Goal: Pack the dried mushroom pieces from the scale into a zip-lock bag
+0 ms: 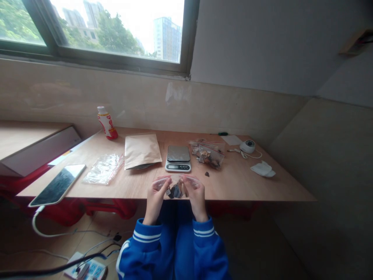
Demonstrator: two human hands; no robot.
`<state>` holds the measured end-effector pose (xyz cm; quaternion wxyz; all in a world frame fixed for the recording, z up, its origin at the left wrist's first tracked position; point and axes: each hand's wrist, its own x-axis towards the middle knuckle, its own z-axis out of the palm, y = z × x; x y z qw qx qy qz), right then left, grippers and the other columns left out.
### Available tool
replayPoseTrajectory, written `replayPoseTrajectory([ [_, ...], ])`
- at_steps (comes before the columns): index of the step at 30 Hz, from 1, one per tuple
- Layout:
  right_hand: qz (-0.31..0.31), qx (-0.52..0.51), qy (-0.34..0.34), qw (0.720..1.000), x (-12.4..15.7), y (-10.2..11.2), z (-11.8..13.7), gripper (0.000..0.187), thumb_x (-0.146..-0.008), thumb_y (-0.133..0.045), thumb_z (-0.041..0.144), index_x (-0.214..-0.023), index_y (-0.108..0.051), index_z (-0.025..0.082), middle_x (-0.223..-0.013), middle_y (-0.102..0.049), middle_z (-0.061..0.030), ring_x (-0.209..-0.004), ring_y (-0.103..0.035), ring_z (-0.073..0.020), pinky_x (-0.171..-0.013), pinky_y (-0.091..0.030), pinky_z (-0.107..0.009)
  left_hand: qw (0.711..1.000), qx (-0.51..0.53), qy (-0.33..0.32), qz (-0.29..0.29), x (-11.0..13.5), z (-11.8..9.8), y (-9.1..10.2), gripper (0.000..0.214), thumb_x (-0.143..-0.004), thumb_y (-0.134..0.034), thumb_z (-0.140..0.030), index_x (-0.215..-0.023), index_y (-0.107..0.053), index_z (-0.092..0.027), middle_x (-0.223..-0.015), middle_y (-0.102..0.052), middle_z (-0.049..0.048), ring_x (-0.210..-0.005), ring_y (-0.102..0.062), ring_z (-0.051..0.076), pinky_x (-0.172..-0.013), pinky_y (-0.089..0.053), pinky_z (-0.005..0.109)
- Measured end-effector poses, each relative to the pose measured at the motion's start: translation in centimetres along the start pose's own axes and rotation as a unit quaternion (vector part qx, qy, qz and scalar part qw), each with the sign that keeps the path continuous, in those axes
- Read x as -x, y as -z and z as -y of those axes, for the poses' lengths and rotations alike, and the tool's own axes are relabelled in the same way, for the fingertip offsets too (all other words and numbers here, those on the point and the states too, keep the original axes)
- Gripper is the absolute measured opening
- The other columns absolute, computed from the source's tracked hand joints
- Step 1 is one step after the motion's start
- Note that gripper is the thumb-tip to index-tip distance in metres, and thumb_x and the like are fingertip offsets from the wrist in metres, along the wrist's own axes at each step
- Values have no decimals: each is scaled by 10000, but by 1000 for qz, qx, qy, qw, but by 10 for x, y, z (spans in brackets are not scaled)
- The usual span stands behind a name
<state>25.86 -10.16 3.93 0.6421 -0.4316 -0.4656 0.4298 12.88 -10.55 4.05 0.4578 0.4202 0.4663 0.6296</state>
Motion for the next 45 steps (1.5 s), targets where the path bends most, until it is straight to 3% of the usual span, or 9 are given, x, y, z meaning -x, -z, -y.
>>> replayPoseTrajectory([
  [6, -27, 15, 8, 999, 0, -1, 2, 222, -776, -665, 374, -805, -710, 158, -834, -718, -72, -814, -664, -212, -774, -518, -342, 999, 13, 13, 34, -1, -2, 4, 299, -712, -702, -390, -881, -720, -144, -955, -704, 103, -893, -653, 240, -775, -511, 331],
  [20, -64, 45, 32, 996, 4, -1, 14, 213, -779, -652, 361, -768, -670, 149, -733, -696, -50, -708, -648, -180, -671, -507, -288, 1000, 2, 4, -2, 4, -4, -3, 321, -710, -712, -387, -903, -686, -133, -867, -708, 65, -848, -657, 211, -790, -502, 311],
  [25, -27, 28, 22, 999, 2, 0, 15, 206, -795, -634, 367, -768, -646, 163, -743, -681, -31, -729, -650, -177, -697, -506, -286, 999, 11, 21, 28, 3, -6, -1, 333, -725, -692, -399, -931, -690, -138, -867, -710, 67, -828, -664, 208, -752, -515, 302],
  [29, 25, -2, 2, 1000, 4, 0, 17, 202, -834, -585, 370, -885, -614, 177, -863, -675, -36, -793, -651, -168, -732, -501, -275, 998, -10, 2, 67, 4, -15, -4, 277, -735, -681, -388, -857, -721, -142, -1071, -680, 93, -922, -653, 225, -775, -517, 290],
  [35, 85, -57, -22, 994, 6, 3, 14, 200, -868, -528, 388, -928, -568, 202, -915, -675, -28, -751, -645, -148, -682, -504, -263, 995, -42, -21, 85, 8, -23, -13, 245, -768, -653, -364, -832, -721, -137, -865, -713, 83, -849, -660, 219, -758, -515, 291],
  [40, 45, -13, -6, 999, 4, 1, 12, 186, -796, -632, 363, -845, -575, 192, -768, -671, -8, -745, -650, -166, -678, -504, -260, 996, -44, -20, 72, 9, -23, -13, 248, -755, -666, -371, -813, -712, -135, -852, -713, 81, -834, -662, 215, -759, -519, 294],
  [45, 20, -4, 5, 1000, 4, -4, 14, 180, -778, -651, 355, -792, -602, 182, -749, -694, -22, -722, -666, -177, -672, -521, -277, 997, -40, -24, 62, 10, -22, -16, 231, -756, -670, -365, -808, -713, -144, -843, -716, 74, -819, -664, 200, -736, -519, 275],
])
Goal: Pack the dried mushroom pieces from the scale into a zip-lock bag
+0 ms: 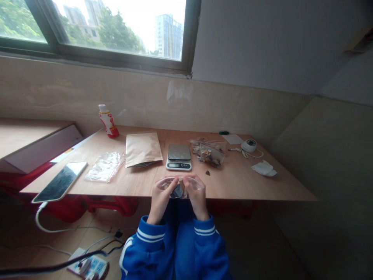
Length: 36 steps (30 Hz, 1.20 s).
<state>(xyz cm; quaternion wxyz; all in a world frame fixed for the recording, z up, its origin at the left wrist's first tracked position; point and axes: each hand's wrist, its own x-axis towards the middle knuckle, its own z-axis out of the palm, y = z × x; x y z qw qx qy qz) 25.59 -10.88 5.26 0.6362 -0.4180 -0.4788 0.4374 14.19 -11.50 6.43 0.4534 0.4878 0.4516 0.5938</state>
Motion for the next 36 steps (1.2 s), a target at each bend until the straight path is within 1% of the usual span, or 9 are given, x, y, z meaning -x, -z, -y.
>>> replayPoseTrajectory([
  [7, -35, -14, -5, 999, 3, -2, 2, 194, -775, -661, 359, -796, -613, 172, -727, -700, -25, -688, -665, -174, -639, -522, -276, 999, -25, -31, -30, 2, 0, -5, 238, -776, -647, -376, -830, -710, -152, -860, -715, 78, -817, -656, 193, -749, -516, 288],
  [13, 9, -4, -10, 1000, 0, -1, 5, 220, -791, -630, 381, -858, -662, 174, -817, -705, -40, -748, -658, -175, -681, -521, -285, 999, -24, -36, 2, 1, -2, -3, 250, -781, -637, -388, -859, -720, -166, -869, -716, 68, -830, -658, 188, -745, -513, 270],
  [18, 4, -2, -8, 1000, -8, -4, -4, 210, -783, -648, 379, -810, -688, 174, -807, -701, -41, -708, -632, -160, -666, -511, -281, 999, -39, -11, 7, -5, 4, -1, 312, -768, -632, -438, -891, -711, -162, -857, -709, 73, -742, -650, 180, -561, -494, 235],
  [20, -7, -1, -8, 1000, -11, -5, -8, 227, -779, -653, 392, -806, -684, 169, -786, -698, -42, -674, -623, -156, -636, -508, -277, 999, -40, -1, 11, -10, 7, -2, 333, -761, -630, -454, -885, -705, -155, -812, -703, 72, -716, -645, 180, -541, -490, 237],
  [23, -31, -8, -4, 999, -15, -8, -13, 259, -774, -654, 420, -793, -674, 163, -737, -690, -38, -652, -623, -160, -606, -504, -273, 999, -52, -6, 6, -19, 11, -6, 333, -758, -627, -463, -848, -700, -151, -797, -700, 74, -756, -650, 193, -602, -510, 257],
  [27, -73, -11, 15, 997, -24, -13, -17, 273, -759, -673, 430, -793, -665, 159, -754, -699, -44, -676, -639, -169, -634, -506, -272, 996, -60, -58, -23, -28, 9, -14, 317, -781, -599, -459, -855, -689, -165, -846, -697, 71, -797, -650, 193, -715, -509, 282],
  [30, -52, 9, 12, 999, -33, -9, -18, 358, -803, -595, 505, -815, -683, 159, -783, -713, -63, -705, -656, -180, -671, -512, -282, 994, -64, -75, -38, -35, 7, -12, 320, -788, -585, -475, -828, -690, -175, -850, -691, 55, -780, -641, 180, -704, -491, 263],
  [33, -15, 41, -7, 999, -40, 2, -16, 512, -861, -440, 589, -785, -696, 152, -720, -716, -86, -730, -679, -209, -697, -517, -305, 995, -82, -53, -31, -43, 6, -4, 391, -801, -548, -520, -746, -696, -162, -704, -667, 34, -624, -596, 146, -575, -449, 235],
  [36, -36, 66, -26, 997, -44, 10, -15, 551, -854, -416, 625, -763, -689, 155, -632, -702, -89, -650, -683, -227, -616, -516, -305, 996, -88, -21, -22, -50, 5, 0, 500, -811, -495, -575, -583, -646, -157, -497, -564, 2, -467, -493, 108, -472, -381, 220],
])
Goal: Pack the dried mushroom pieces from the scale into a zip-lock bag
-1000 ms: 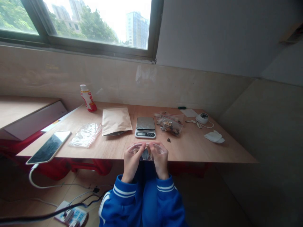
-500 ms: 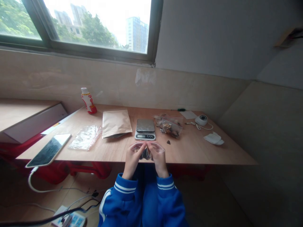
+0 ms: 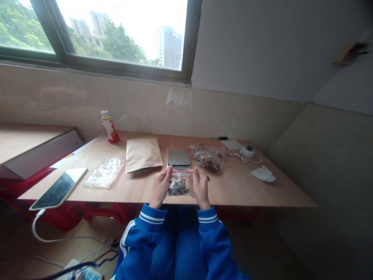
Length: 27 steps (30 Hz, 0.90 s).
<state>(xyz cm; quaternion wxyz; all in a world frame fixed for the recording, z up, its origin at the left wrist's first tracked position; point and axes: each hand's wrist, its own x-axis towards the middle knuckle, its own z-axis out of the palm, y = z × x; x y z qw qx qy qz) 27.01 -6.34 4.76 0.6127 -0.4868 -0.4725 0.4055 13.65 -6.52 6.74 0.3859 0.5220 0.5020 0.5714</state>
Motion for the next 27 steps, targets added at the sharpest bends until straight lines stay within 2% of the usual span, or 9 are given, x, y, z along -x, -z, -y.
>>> replayPoseTrajectory([
  [2, -20, 11, 5, 1000, -2, 3, 1, 543, -845, -430, 630, -741, -682, 161, -630, -704, -91, -621, -679, -226, -596, -512, -302, 1000, 7, 22, 1, -2, 0, -2, 543, -801, -482, -606, -516, -599, -159, -425, -497, -10, -415, -447, 97, -426, -349, 216],
  [4, -21, 17, 15, 1000, -5, 8, 2, 540, -841, -437, 631, -731, -678, 161, -641, -707, -90, -603, -675, -221, -594, -511, -301, 999, 18, 48, 10, -3, -1, -5, 541, -788, -485, -623, -557, -623, -154, -434, -510, -3, -418, -471, 108, -405, -358, 214],
  [7, -36, 47, 33, 998, -20, 30, 5, 542, -828, -452, 637, -750, -679, 151, -668, -710, -90, -616, -668, -218, -595, -500, -299, 993, 61, 75, 66, -4, 3, -3, 524, -782, -492, -621, -846, -698, -144, -666, -668, 60, -587, -612, 165, -471, -460, 234],
  [9, -95, 84, 43, 991, -39, 54, 5, 565, -807, -454, 661, -749, -676, 145, -650, -698, -86, -625, -656, -216, -583, -481, -293, 990, 78, 73, 88, -6, 8, 4, 540, -792, -483, -608, -991, -679, -146, -837, -705, 98, -721, -654, 196, -553, -505, 262],
  [12, -185, 131, 34, 973, -78, 95, -1, 610, -785, -416, 708, -674, -640, 151, -543, -637, -59, -555, -609, -193, -533, -437, -281, 994, 50, 66, 68, -6, 17, 17, 522, -810, -464, -584, -979, -675, -138, -899, -706, 114, -758, -655, 195, -625, -503, 278],
  [16, -187, 198, 3, 962, -122, 127, -25, 597, -745, -430, 734, -509, -502, 190, -462, -566, -37, -480, -544, -162, -479, -374, -265, 996, 32, 81, 23, -3, 27, 25, 501, -803, -456, -579, -918, -666, -139, -866, -693, 96, -701, -634, 175, -623, -478, 276],
  [20, -192, 245, 25, 950, -138, 129, -54, 589, -767, -417, 705, -603, -587, 166, -527, -619, -65, -538, -578, -178, -530, -390, -262, 994, 37, 98, 38, 3, 32, 19, 508, -782, -464, -597, -860, -666, -138, -801, -677, 89, -663, -614, 168, -597, -461, 271],
  [24, -249, 333, 77, 906, -144, 122, -69, 582, -876, -294, 596, -806, -646, 138, -713, -686, -129, -647, -605, -206, -593, -391, -278, 992, 29, 98, 70, 7, 31, 14, 500, -760, -489, -607, -824, -672, -146, -770, -677, 88, -636, -602, 165, -578, -454, 272],
  [27, -261, 388, 73, 881, -156, 119, -69, 540, -917, -252, 488, -899, -641, 113, -783, -684, -171, -668, -604, -219, -605, -384, -297, 993, 24, 91, 74, 8, 30, 14, 505, -757, -490, -614, -812, -679, -149, -759, -677, 89, -634, -601, 168, -575, -458, 277],
])
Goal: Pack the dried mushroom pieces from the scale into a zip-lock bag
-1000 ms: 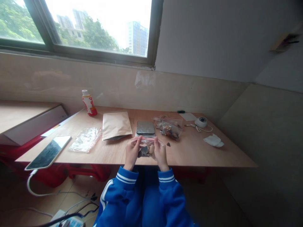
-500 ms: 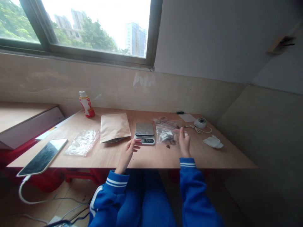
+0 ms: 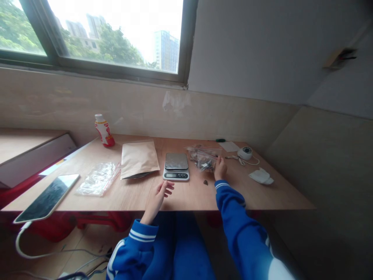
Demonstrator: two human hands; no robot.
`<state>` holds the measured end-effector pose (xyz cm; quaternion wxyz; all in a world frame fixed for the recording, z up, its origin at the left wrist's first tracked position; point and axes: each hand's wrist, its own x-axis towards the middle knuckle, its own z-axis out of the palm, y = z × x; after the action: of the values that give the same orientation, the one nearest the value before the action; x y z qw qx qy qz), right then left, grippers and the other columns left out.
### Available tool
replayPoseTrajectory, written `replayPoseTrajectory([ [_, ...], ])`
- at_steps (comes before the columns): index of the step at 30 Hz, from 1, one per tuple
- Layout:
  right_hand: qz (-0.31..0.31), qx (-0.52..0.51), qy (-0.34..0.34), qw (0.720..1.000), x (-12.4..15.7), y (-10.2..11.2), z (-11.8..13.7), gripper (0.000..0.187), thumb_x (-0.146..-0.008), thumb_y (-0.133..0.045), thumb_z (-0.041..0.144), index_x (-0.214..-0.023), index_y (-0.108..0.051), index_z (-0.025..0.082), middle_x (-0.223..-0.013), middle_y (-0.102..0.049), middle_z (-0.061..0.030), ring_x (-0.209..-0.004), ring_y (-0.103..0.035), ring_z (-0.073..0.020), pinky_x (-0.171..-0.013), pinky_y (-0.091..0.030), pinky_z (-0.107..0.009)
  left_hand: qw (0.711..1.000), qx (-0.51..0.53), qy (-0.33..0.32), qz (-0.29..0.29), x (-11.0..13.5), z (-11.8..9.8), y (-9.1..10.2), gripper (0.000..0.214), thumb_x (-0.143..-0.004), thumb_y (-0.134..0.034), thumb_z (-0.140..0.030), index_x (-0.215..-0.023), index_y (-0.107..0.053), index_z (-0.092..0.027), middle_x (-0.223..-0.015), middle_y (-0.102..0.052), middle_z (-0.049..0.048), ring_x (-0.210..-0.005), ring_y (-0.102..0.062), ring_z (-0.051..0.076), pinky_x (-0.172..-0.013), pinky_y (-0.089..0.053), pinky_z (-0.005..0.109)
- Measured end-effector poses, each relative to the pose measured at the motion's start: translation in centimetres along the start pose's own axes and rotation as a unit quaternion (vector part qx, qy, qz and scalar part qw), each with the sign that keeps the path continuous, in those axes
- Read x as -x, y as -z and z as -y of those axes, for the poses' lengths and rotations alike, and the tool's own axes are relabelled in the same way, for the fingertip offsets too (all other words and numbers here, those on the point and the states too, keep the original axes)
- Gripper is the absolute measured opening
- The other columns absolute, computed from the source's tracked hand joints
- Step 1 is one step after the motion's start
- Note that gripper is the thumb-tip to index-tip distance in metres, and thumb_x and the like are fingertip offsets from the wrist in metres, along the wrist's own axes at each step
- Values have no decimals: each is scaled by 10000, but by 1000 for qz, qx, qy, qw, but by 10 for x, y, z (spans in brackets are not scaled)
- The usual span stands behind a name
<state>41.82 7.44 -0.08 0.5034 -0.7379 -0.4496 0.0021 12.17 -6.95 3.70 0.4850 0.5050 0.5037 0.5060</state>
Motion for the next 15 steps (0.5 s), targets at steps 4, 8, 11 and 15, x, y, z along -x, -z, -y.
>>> replayPoseTrajectory([
  [4, 20, 19, 18, 999, -14, -5, 3, 392, -882, -386, 434, -939, -623, 128, -862, -675, -160, -747, -605, -230, -654, -400, -310, 1000, -8, -20, -11, 0, 2, 7, 496, -768, -484, -611, -821, -677, -157, -769, -672, 83, -655, -601, 172, -590, -463, 281],
  [8, 18, 22, 93, 995, -13, 3, -7, 346, -815, -509, 353, -1080, -554, 135, -983, -638, -136, -911, -574, -239, -770, -425, -328, 997, -37, -37, -54, -4, 9, 26, 509, -788, -445, -613, -871, -660, -159, -852, -670, 92, -699, -597, 181, -624, -467, 296],
  [11, -24, 28, 141, 989, -3, 18, -13, 290, -803, -469, 249, -1049, -544, 115, -1003, -592, -158, -984, -531, -258, -861, -417, -384, 987, -117, -66, -83, -11, 14, 45, 454, -828, -410, -557, -912, -634, -172, -919, -656, 97, -797, -599, 205, -695, -475, 325],
  [15, -86, -10, 202, 976, 19, 45, -2, 206, -811, -417, 187, -960, -549, 135, -998, -538, -163, -1022, -494, -268, -915, -403, -431, 945, -266, -150, -121, -24, 16, 74, 338, -809, -473, -439, -971, -598, -170, -998, -610, 110, -964, -566, 258, -838, -461, 399],
])
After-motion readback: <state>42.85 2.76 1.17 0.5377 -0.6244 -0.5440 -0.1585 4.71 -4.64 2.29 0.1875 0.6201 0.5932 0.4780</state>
